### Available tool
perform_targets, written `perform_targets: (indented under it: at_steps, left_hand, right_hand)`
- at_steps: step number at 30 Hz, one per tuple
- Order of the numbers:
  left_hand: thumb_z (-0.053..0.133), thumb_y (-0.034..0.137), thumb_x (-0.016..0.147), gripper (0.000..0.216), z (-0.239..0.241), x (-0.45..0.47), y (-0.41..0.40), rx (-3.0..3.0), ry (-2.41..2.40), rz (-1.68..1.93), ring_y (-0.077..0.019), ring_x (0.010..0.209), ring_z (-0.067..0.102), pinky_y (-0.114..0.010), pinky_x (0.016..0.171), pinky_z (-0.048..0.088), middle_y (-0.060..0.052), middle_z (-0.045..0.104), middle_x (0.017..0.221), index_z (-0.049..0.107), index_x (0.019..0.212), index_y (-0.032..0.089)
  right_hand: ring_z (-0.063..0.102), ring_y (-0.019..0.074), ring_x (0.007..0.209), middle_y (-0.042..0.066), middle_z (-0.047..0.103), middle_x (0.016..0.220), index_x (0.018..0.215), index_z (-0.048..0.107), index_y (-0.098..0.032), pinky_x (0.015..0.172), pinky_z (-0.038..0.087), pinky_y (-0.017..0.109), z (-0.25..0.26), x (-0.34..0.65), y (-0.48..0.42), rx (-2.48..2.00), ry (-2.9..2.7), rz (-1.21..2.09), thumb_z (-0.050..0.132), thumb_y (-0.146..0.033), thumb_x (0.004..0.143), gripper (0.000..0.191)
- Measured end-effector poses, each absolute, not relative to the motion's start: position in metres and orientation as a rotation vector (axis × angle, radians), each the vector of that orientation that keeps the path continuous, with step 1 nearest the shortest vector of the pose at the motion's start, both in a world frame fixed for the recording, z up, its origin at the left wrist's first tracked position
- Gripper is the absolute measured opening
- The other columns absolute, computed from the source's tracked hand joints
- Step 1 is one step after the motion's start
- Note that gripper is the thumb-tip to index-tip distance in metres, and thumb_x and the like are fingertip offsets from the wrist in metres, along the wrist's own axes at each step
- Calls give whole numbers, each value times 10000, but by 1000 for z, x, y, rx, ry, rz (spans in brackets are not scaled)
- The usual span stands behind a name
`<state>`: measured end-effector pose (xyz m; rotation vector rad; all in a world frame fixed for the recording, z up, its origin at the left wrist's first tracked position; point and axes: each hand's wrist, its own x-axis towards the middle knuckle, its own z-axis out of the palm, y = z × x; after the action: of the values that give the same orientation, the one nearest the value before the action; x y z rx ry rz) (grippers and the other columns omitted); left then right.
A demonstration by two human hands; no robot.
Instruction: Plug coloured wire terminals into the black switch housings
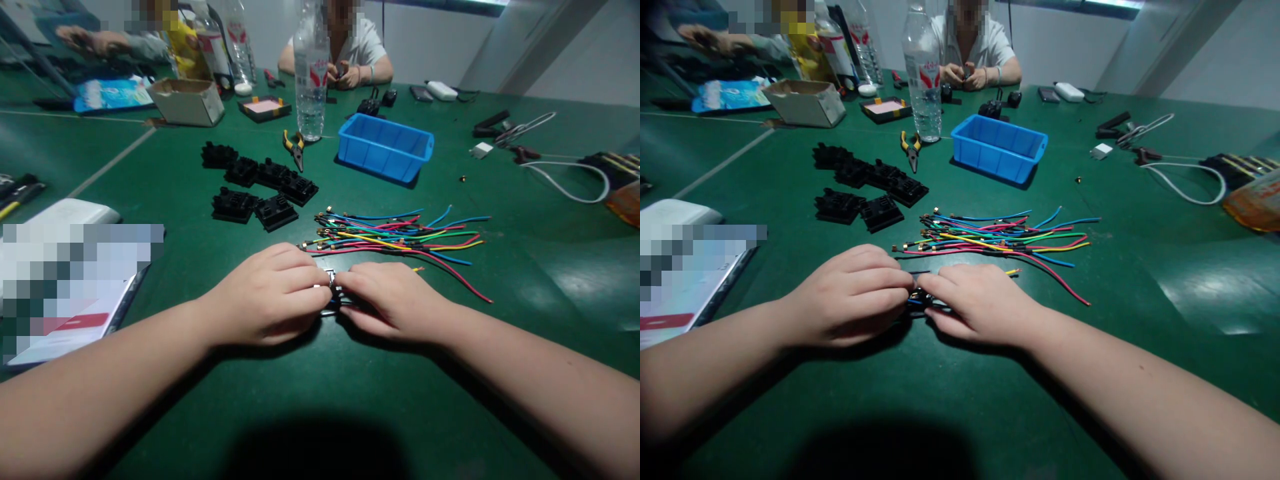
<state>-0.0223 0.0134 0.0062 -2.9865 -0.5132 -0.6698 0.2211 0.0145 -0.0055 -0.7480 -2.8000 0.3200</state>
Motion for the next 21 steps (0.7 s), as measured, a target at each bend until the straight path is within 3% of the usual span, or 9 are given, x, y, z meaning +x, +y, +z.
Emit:
perform_targets:
  at_steps: [14, 21]
  left_hand:
    - [526, 155, 880, 117, 5, -22, 14, -3071, -561, -731, -195, 909, 598, -348, 832, 452, -62, 715, 990, 586, 979, 173]
    - [504, 134, 892, 108, 7, -18, 15, -3281, -782, -899, -168, 829, 602, -326, 788, 463, -50, 673, 874, 586, 959, 158]
  right_hand:
    - [555, 181, 755, 57, 644, 893, 1237, 514, -164, 633, 352, 286, -6, 221, 15, -754, -2825, 319, 441, -283, 940, 329]
    - [564, 184, 758, 57, 644, 887, 1225, 520, -162, 628, 347, 287, -5, 222, 15, -751, -2824, 310, 439, -271, 936, 320]
